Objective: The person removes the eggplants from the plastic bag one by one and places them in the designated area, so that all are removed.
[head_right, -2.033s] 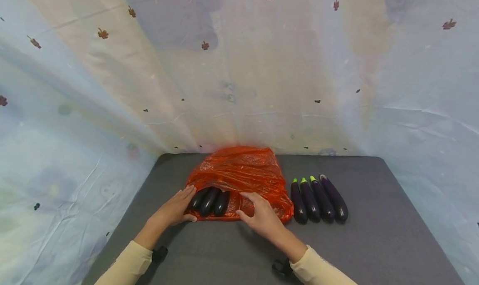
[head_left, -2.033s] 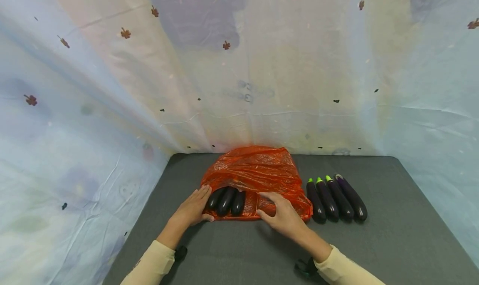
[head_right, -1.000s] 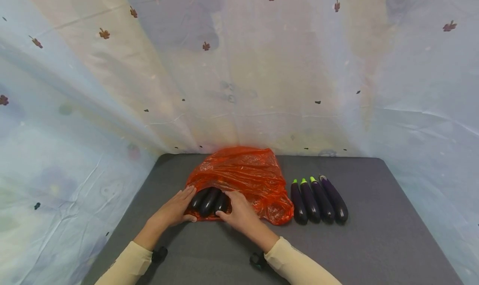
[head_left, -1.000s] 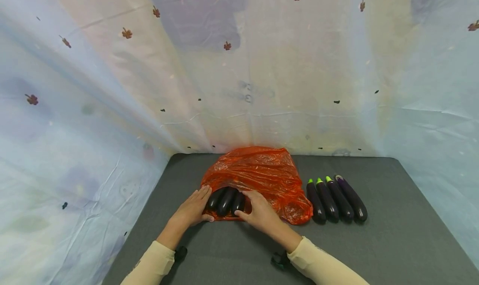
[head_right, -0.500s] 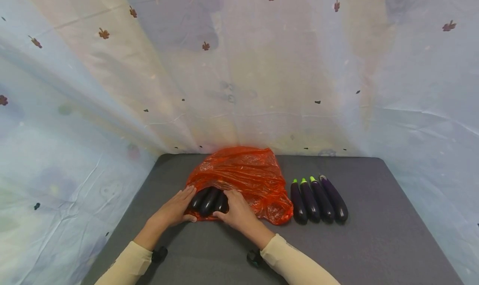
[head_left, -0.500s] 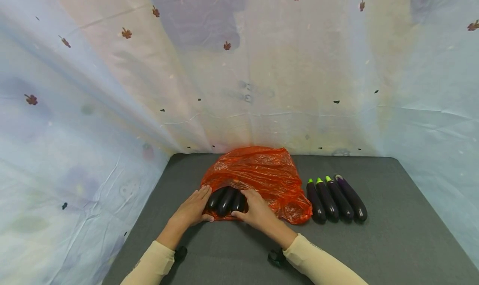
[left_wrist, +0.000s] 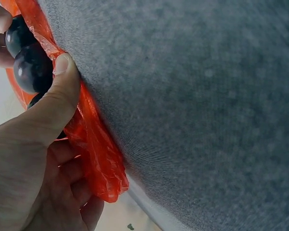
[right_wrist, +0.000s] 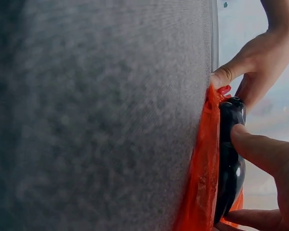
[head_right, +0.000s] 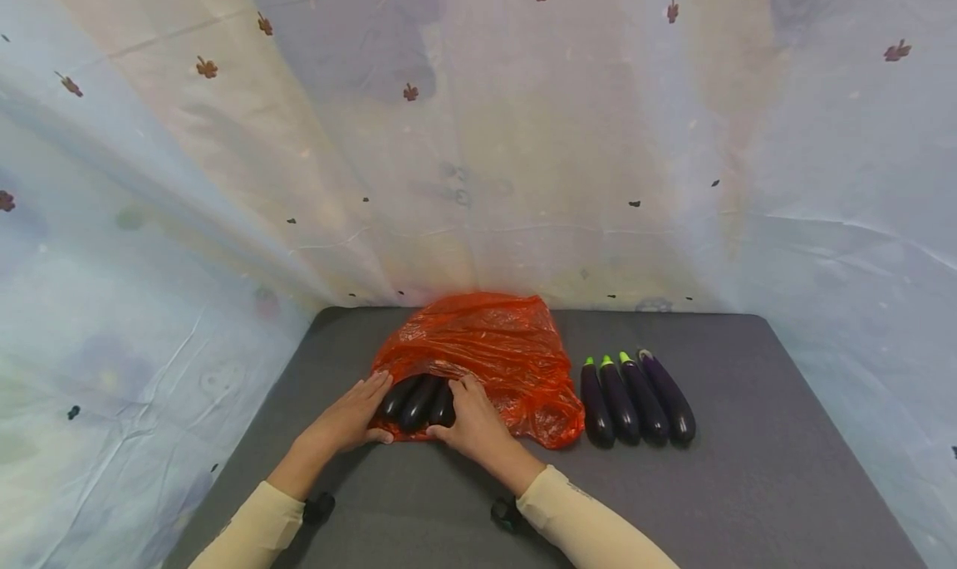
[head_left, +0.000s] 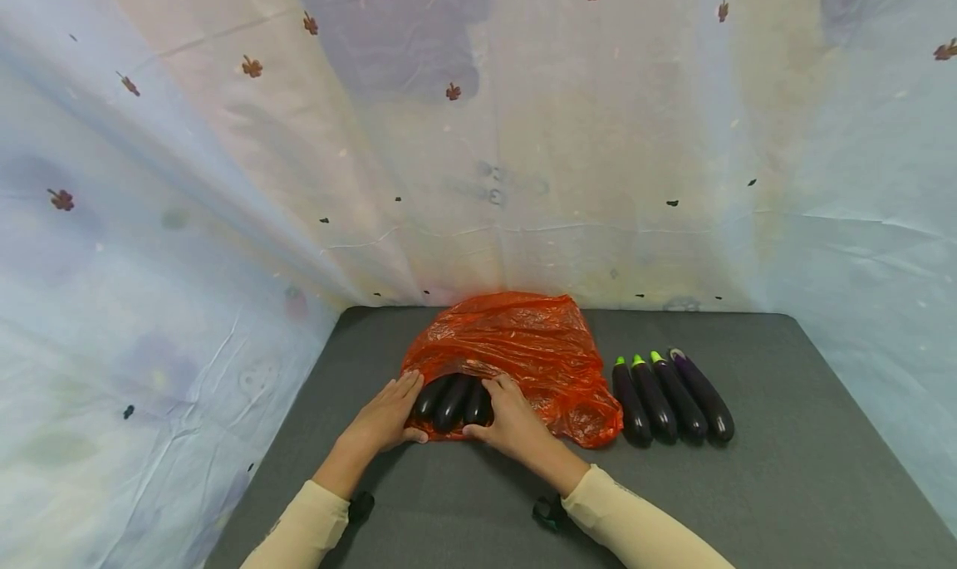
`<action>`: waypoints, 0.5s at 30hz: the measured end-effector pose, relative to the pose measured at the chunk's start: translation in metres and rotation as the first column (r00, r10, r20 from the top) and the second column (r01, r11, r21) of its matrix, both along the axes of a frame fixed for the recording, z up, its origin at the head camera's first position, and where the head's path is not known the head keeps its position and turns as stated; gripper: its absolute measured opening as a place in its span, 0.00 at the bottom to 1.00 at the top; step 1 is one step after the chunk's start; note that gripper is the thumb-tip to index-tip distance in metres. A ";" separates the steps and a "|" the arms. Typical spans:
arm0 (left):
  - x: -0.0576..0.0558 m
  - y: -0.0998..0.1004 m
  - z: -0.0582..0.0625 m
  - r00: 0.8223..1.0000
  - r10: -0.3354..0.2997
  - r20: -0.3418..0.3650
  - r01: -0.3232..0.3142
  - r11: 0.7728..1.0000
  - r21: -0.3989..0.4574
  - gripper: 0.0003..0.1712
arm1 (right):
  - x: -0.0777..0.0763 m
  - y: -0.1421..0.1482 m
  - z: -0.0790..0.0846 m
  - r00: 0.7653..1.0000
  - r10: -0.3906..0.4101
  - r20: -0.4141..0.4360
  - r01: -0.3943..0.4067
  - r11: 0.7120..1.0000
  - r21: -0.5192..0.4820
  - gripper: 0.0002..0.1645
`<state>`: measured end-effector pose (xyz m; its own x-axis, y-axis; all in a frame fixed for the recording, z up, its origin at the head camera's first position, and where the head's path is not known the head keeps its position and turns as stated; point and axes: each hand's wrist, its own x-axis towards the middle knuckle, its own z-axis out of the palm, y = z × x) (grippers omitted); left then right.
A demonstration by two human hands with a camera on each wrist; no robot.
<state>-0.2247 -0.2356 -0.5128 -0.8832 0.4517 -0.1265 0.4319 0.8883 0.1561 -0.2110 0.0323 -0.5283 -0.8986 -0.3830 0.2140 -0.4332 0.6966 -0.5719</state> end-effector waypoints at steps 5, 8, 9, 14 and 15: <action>0.000 0.000 0.000 1.000 0.001 0.006 -0.001 1.000 0.000 0.60 | 0.000 -0.002 -0.001 1.000 -0.011 -0.016 0.011 1.000 -0.010 0.53; -0.001 0.000 -0.001 1.000 0.000 0.005 0.000 1.000 -0.002 0.60 | 0.000 -0.002 -0.003 1.000 -0.020 -0.022 0.020 1.000 -0.009 0.54; -0.001 0.000 -0.001 1.000 0.000 0.004 0.000 1.000 -0.002 0.60 | 0.000 -0.002 -0.003 0.999 -0.024 -0.024 0.023 1.000 -0.007 0.54; -0.002 -0.001 -0.002 1.000 -0.002 -0.001 0.002 1.000 -0.006 0.60 | 0.000 -0.001 -0.003 1.000 -0.030 -0.004 0.029 1.000 -0.011 0.53; -0.002 -0.001 -0.002 1.000 -0.002 0.000 0.002 1.000 -0.005 0.60 | 0.001 -0.001 -0.003 1.000 -0.029 0.007 0.029 0.999 -0.014 0.53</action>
<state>-0.2263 -0.2363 -0.5148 -0.8823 0.4528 -0.1287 0.4338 0.8882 0.1514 -0.2105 0.0312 -0.5310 -0.9109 -0.3536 0.2125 -0.4085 0.7010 -0.5845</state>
